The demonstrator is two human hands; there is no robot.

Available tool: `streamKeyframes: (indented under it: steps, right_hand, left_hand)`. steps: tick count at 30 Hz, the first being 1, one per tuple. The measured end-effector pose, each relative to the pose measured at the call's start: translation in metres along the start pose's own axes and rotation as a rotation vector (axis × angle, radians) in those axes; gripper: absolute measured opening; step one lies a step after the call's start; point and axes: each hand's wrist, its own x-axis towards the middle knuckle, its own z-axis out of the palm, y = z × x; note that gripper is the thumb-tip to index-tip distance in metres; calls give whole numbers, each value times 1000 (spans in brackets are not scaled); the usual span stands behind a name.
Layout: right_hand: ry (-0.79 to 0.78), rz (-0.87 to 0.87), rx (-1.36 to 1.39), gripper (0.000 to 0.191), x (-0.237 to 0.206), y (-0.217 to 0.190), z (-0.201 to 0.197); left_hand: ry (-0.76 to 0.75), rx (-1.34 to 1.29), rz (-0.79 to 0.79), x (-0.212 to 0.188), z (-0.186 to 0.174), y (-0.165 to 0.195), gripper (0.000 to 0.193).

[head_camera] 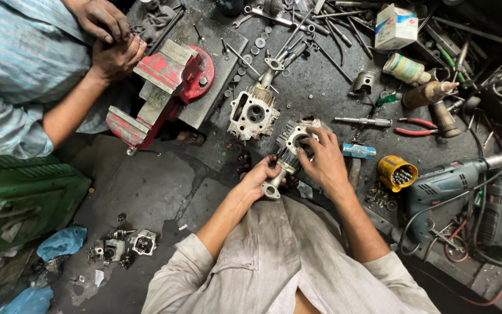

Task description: The person uses a hammer to tap a metal engine casing, then uses a screwdriver to work on the interior of the casing. They handle small metal parts and compare two engine casings on the workbench.

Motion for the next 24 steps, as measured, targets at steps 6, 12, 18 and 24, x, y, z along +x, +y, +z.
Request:
streamKeyframes:
  steps: [6, 12, 18, 24]
  right_hand:
    - [38, -1, 30, 25, 0, 0, 1]
    - [36, 16, 43, 22, 3, 4, 5]
    - [44, 24, 39, 22, 5, 8, 9]
    - [57, 9, 24, 21, 4, 12, 12]
  left_hand:
    - [-8, 7, 19, -3, 1, 0, 37]
    - [3, 38, 20, 0, 0, -1, 37]
    - [-2, -2, 45, 2, -2, -4, 35]
    - [10, -13, 39, 2, -1, -4, 36]
